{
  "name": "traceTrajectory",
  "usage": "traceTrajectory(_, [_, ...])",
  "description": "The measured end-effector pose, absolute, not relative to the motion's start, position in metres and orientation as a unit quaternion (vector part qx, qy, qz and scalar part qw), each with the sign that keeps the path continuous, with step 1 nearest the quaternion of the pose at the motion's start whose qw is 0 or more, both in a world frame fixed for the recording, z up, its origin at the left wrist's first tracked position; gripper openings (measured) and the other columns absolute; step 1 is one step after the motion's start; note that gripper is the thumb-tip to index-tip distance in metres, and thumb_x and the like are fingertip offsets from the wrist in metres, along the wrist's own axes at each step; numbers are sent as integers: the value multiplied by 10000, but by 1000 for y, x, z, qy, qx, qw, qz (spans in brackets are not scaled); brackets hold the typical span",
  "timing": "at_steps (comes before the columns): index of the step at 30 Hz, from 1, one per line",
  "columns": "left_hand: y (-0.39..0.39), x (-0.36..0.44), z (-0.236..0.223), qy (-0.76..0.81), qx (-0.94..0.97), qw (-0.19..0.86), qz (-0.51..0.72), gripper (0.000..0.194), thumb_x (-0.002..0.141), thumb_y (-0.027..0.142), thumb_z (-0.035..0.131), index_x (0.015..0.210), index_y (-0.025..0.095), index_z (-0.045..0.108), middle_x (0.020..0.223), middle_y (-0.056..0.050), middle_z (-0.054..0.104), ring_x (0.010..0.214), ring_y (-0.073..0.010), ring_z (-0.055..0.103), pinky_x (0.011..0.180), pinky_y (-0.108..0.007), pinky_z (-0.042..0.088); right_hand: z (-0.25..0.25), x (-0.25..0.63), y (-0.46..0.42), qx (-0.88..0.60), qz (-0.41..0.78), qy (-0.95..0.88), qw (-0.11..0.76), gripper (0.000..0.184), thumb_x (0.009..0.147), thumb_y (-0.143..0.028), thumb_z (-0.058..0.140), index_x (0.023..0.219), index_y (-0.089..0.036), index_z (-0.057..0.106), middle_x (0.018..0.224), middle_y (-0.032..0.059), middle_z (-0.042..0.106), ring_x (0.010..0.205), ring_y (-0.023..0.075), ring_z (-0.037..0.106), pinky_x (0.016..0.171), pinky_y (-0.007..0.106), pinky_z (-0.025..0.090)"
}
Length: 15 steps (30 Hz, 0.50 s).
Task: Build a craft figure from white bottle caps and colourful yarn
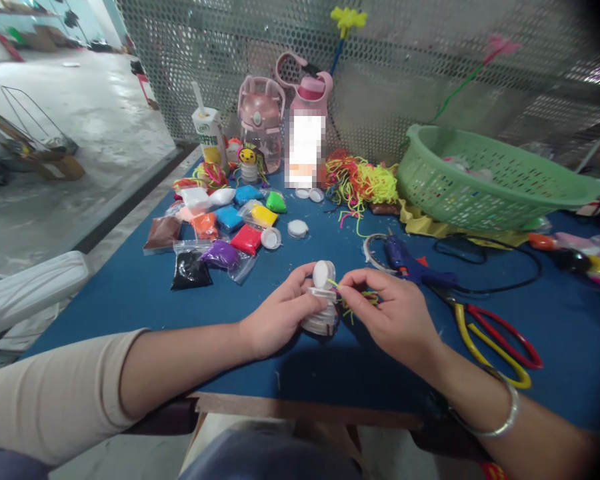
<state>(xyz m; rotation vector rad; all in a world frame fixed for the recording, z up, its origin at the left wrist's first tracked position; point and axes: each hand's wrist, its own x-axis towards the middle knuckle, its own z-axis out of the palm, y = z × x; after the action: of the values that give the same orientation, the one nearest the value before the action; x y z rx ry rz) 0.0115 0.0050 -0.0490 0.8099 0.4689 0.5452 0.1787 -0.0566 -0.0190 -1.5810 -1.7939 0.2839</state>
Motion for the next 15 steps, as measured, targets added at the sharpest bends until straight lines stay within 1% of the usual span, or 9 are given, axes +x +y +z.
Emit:
traceTrajectory(4, [4,12,-49,226,385,856,261,535,724,193,658,1222,206,461,902,-22,606,821,-160,574,723,-277,412,-19,179,-57,-597,98,-722,337,77,880,-207,583,818,-210,630,689,-44,636,606,94,558,588,202,411])
traceTrajectory(8, [4,12,-49,223,386,856,262,532,720,189,647,1217,202,460,911,-24,607,835,-163,573,733,-281,412,-17,181,-58,-573,33,-756,314,85,885,-181,565,824,-192,622,758,-14,670,703,120,607,664,226,428])
traceTrajectory(12, [4,11,-48,226,390,853,262,540,718,187,640,1222,197,448,918,-27,613,838,-168,581,742,-291,419,-15,184,-61,-563,-33,-770,298,68,898,-186,565,870,-187,627,754,-8,694,663,125,620,631,240,433])
traceTrajectory(15, [4,10,-48,222,386,857,259,530,712,176,629,1210,190,450,902,-29,625,836,-173,591,734,-290,423,-16,185,-63,-531,-51,-789,305,69,901,-169,566,897,-175,634,794,15,705,725,133,643,654,235,452])
